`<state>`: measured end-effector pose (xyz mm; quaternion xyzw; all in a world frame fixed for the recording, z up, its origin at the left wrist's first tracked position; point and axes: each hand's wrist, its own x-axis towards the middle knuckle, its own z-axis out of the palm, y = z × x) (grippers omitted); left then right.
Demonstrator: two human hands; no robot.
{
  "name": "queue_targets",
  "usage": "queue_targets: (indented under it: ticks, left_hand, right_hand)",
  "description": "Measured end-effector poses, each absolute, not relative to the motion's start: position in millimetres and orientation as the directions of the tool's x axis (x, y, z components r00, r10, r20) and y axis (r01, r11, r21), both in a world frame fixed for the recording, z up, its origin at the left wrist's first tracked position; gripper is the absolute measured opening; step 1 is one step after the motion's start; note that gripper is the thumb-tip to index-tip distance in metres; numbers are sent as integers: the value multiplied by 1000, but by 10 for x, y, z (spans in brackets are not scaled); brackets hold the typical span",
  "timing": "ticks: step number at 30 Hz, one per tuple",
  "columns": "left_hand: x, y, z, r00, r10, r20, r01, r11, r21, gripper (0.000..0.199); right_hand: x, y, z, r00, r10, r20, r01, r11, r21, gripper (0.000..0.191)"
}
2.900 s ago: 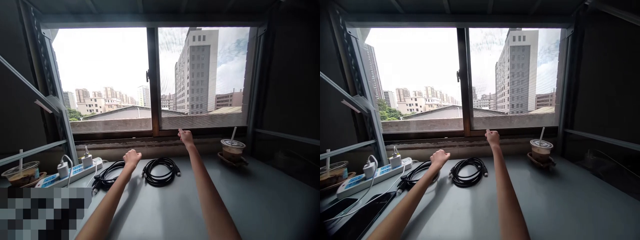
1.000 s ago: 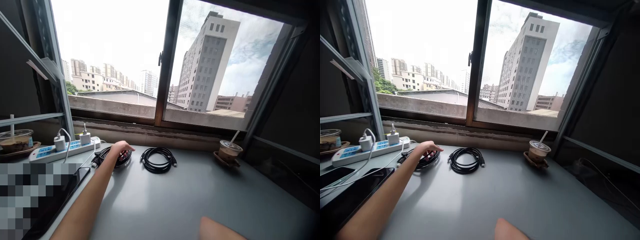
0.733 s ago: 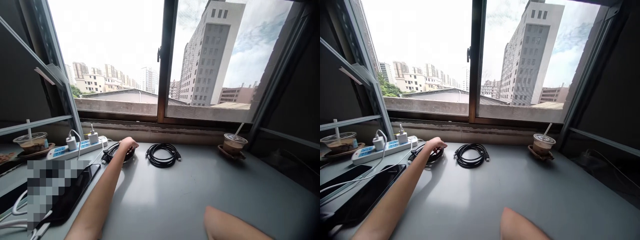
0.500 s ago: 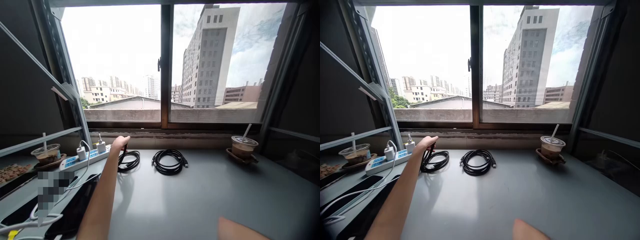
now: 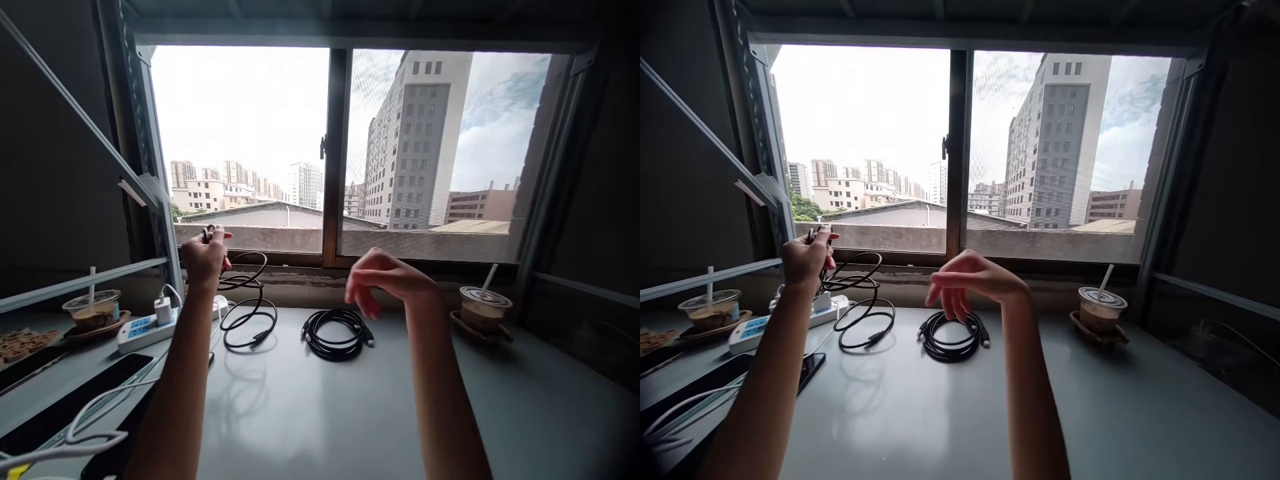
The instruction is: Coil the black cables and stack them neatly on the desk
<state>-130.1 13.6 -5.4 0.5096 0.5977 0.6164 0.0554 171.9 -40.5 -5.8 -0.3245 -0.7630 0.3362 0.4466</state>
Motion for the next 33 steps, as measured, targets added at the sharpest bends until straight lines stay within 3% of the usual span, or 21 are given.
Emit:
queue_targets:
  ticks: [3, 5, 8, 11, 15, 17, 19, 23, 26, 29, 31, 33]
  left_hand:
    - [-1179, 77, -15, -513, 604, 611, 451, -416, 790, 35]
    - [-1102, 59, 14, -530, 534, 659, 405, -523, 750, 34]
    - [-1008, 36, 52, -514, 493, 701, 346, -629, 696, 32]
    - [-967, 15, 65, -443, 545, 711, 332, -637, 695, 23]
    - [-985, 24, 46, -212, 794, 570, 321, -494, 808, 21]
    - [-992, 56, 30, -165, 879, 447, 328, -379, 865, 8]
    - [-983, 100, 21, -218, 887, 408, 295, -338, 894, 11]
    - [-973, 116, 49, -412, 772, 484, 126, -478, 869, 6]
    - [-1023, 16, 88, -345, 777, 527, 114, -522, 845, 4]
    - [-1071, -106, 112, -251, 819, 517, 203, -477, 855, 11]
    - [-1070, -158, 118, -262, 822, 505, 212, -462, 861, 14]
    - [-1038, -182, 118, -233, 839, 491, 209, -450, 868, 17]
  right_hand:
    - [1395, -119, -213, -633, 773, 46, 497, 452, -741, 46]
    - [1185, 83, -377, -575, 784, -234, 704, 328, -630, 39]
    - [988, 300, -621, -547, 739, -393, 774, 267, -574, 34]
    - [921, 387, -765, -587, 728, -353, 728, 284, -624, 50]
    - [874, 379, -781, -626, 773, -106, 603, 392, -695, 77]
    - [849, 349, -745, -627, 779, 23, 556, 468, -687, 76]
    - [842, 310, -697, -623, 779, 71, 573, 517, -636, 60]
    - [901, 235, -600, -615, 786, 64, 634, 541, -553, 32]
    - [927, 240, -590, -605, 767, 214, 579, 609, -542, 33]
    - [877, 294, -661, -564, 734, 379, 592, 679, -434, 39]
    - [824, 316, -720, -572, 729, 375, 599, 684, -416, 47]
    - [777, 309, -757, -615, 728, 304, 531, 667, -522, 57]
